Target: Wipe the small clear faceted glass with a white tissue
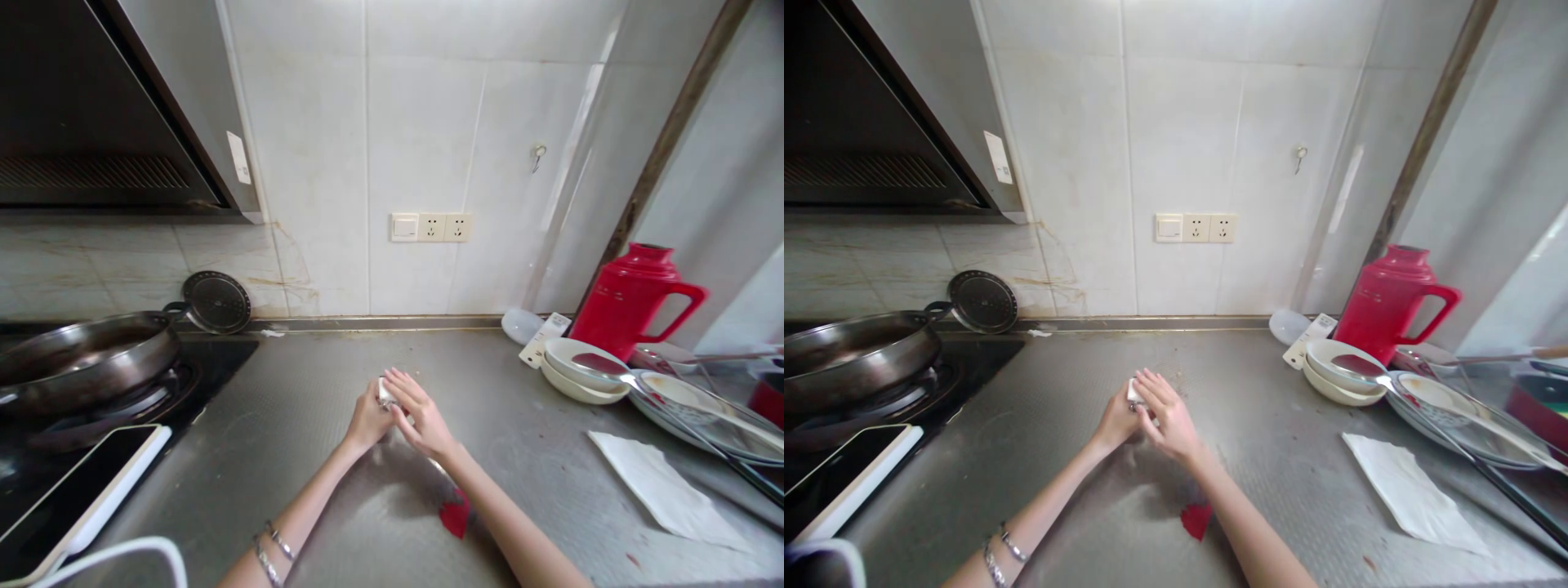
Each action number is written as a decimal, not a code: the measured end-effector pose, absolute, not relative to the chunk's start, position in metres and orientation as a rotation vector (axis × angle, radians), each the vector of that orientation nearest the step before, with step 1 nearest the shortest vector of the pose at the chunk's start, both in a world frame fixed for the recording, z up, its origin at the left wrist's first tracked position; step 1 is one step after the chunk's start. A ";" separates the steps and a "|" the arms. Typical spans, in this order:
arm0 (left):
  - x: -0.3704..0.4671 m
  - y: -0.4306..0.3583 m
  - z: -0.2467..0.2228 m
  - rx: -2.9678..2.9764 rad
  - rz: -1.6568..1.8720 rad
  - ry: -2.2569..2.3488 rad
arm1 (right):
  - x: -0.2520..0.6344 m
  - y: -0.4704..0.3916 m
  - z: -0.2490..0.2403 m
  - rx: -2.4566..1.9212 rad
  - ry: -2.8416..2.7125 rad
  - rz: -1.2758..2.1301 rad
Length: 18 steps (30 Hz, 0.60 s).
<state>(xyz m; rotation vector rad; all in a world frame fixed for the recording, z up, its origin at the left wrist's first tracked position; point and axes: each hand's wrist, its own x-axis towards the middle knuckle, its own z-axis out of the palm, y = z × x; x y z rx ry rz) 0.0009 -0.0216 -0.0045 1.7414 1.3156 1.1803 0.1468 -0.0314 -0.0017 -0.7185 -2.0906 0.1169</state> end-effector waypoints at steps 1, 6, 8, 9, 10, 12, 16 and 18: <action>0.001 -0.023 -0.003 1.729 1.168 1.321 | 0.148 -0.030 -0.002 -0.770 -2.045 0.186; -0.001 -0.021 -0.001 1.659 1.172 1.291 | 0.150 -0.020 -0.005 -0.931 -1.794 0.612; -0.003 -0.019 -0.001 1.649 1.180 1.303 | 0.148 -0.017 -0.007 -0.898 -1.730 0.789; -0.003 -0.018 -0.001 1.658 1.181 1.317 | 0.146 -0.016 -0.008 -0.861 -1.704 0.865; -0.003 -0.018 -0.002 1.672 1.180 1.329 | 0.145 -0.016 -0.009 -0.823 -1.677 0.926; -0.003 -0.018 -0.002 1.706 1.173 1.343 | 0.142 -0.015 -0.011 -0.774 -1.617 1.008; -0.002 -0.020 -0.005 1.769 1.158 1.283 | 0.140 -0.015 -0.010 -0.787 -1.524 1.086; -0.004 -0.020 -0.007 1.782 1.151 1.242 | 0.141 -0.017 -0.006 -0.808 -1.487 1.105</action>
